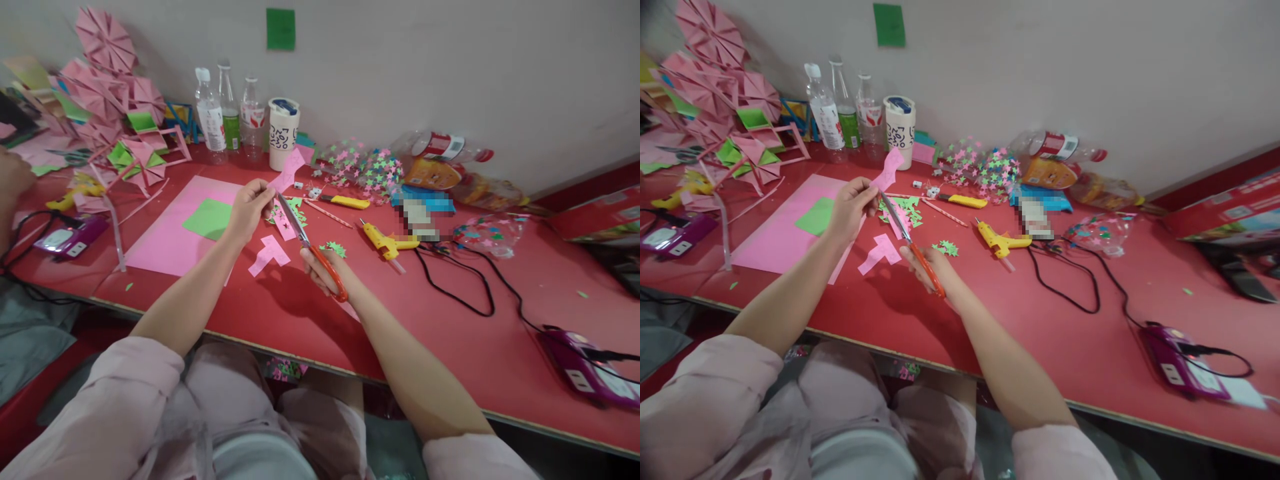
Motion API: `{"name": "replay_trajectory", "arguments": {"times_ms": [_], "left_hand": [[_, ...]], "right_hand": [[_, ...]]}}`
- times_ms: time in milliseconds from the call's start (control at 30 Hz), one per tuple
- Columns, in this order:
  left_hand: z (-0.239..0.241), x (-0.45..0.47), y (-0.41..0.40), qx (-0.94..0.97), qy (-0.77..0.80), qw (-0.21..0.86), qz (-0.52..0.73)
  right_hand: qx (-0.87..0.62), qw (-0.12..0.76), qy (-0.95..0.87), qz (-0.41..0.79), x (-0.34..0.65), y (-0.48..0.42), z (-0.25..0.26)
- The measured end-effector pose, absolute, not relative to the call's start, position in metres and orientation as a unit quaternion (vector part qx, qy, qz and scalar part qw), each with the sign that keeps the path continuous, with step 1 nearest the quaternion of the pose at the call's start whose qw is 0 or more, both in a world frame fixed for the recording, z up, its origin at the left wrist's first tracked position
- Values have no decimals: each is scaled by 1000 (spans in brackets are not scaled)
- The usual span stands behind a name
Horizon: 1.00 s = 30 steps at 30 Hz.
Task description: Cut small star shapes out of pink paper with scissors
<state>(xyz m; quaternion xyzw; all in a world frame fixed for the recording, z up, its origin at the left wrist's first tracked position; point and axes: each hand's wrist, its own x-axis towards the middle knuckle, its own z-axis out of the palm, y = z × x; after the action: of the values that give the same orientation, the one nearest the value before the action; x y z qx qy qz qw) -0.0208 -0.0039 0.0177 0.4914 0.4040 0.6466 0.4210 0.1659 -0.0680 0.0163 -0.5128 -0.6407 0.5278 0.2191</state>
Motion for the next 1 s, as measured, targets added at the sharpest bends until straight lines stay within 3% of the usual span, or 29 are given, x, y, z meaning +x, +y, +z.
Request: {"name": "replay_trajectory", "arguments": {"times_ms": [1000], "left_hand": [[18,-21,-6,501,391,436,637]], "right_hand": [[-505,236,-639,529,166,-69,15]]}}
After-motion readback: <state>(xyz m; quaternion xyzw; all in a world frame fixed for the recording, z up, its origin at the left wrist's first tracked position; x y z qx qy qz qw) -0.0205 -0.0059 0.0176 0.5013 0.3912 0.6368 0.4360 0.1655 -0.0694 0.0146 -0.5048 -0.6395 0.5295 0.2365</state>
